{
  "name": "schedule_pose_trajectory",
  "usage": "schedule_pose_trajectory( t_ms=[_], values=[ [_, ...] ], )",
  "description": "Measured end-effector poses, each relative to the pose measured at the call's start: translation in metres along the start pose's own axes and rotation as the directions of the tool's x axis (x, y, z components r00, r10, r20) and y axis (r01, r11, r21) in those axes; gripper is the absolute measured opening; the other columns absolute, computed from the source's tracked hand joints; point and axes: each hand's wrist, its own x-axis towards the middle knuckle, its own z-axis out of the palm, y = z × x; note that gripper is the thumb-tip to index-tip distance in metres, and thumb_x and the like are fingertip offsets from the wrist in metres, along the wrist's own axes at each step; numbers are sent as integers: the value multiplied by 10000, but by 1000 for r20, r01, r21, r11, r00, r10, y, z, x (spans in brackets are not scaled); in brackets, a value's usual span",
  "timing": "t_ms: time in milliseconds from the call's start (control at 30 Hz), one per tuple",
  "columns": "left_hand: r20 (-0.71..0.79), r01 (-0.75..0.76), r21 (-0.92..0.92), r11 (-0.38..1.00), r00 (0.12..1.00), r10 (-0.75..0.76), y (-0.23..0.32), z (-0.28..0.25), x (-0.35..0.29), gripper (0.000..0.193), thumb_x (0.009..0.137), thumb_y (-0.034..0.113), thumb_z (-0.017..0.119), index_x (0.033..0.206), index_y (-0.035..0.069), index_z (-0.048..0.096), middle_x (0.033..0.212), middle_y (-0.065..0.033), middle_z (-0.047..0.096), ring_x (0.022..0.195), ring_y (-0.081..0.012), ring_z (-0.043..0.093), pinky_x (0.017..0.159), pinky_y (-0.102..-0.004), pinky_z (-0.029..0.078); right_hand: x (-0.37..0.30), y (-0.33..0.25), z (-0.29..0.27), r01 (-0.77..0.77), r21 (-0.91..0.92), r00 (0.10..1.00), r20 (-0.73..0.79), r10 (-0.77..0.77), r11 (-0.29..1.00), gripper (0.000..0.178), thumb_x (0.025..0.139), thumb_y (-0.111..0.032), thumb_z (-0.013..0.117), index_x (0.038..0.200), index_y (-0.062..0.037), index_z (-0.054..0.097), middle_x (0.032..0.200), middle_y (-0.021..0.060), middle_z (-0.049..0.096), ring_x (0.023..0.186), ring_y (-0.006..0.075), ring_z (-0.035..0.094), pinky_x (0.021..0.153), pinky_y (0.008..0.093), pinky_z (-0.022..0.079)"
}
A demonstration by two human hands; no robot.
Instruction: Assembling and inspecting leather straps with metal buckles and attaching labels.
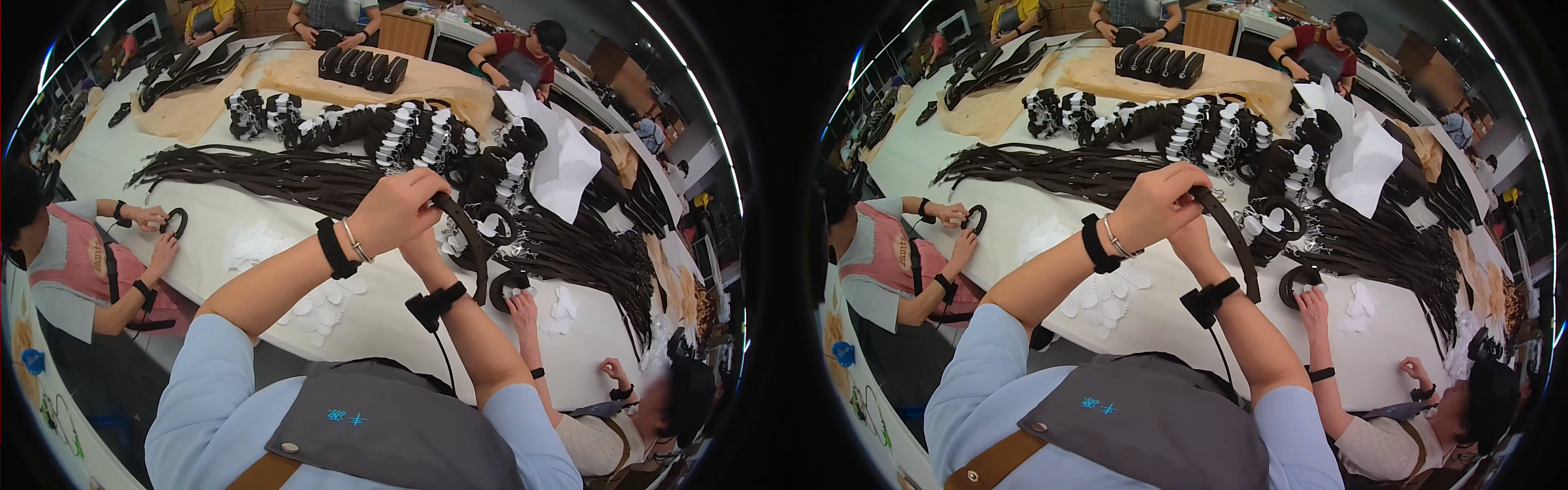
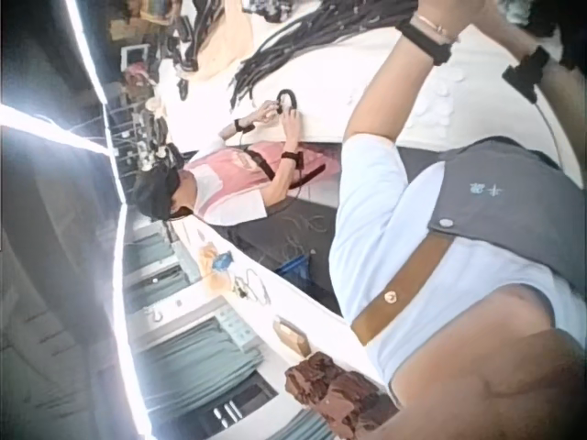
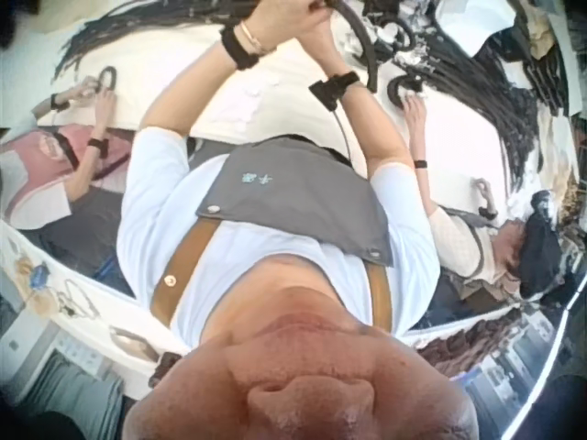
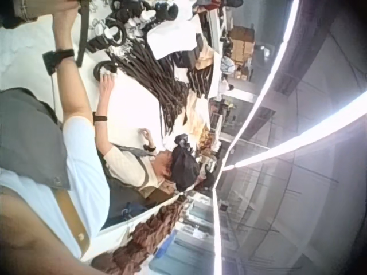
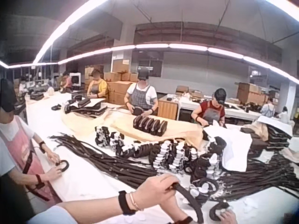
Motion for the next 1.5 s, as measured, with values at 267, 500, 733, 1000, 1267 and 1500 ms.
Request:
schedule_pose_trajectory(
  t_ms=[267,500,733,1000,1267,1500],
  values=[
    [-4,-31,-113,993,1000,31,70,-39,31,329,713,-45,685,1024,42,621,1011,-81,675,784,-196,664,669,-264,541,46,-40,-48,-205,487,977,44,211,849,272,885,-87,621,1144,-5,602,1003,62,655,825,91,629,579,216,497],
    [43,-180,-175,968,981,190,111,-94,5,317,712,-105,693,989,28,619,1069,-127,642,941,-211,661,802,-303,544,59,-33,-83,-162,-33,962,-230,150,986,144,892,-119,618,960,5,641,710,31,639,629,84,596,526,247,457],
    [110,305,-832,464,909,-401,125,-144,-74,205,848,57,512,1036,-5,566,1069,-139,563,911,-217,551,798,-336,457,61,-48,-95,33,-177,954,-289,-84,984,183,836,-46,652,1000,22,610,757,89,659,638,131,606,604,271,484],
    [100,636,-634,440,632,-769,203,-192,-167,515,817,38,659,1290,-41,471,1162,-138,587,773,-97,539,623,-198,438,57,-75,-108,20,-283,996,-81,-44,959,163,779,-5,653,938,30,655,728,63,626,630,116,559,612,252,460],
    [24,837,-379,394,435,-900,220,-260,-283,379,769,75,726,1121,-35,639,806,23,587,670,-40,507,585,-177,382,22,-30,-108,14,-492,992,119,51,871,133,844,-131,699,877,-4,686,665,82,608,591,117,511,559,284,424],
    [-190,923,-267,278,232,-954,224,-293,-421,241,822,158,704,975,-27,683,657,9,565,571,-61,475,541,-207,363,-14,-12,-143,-310,-443,771,401,495,841,112,843,-67,643,755,2,649,592,-11,562,554,71,468,537,253,376]
  ],
)
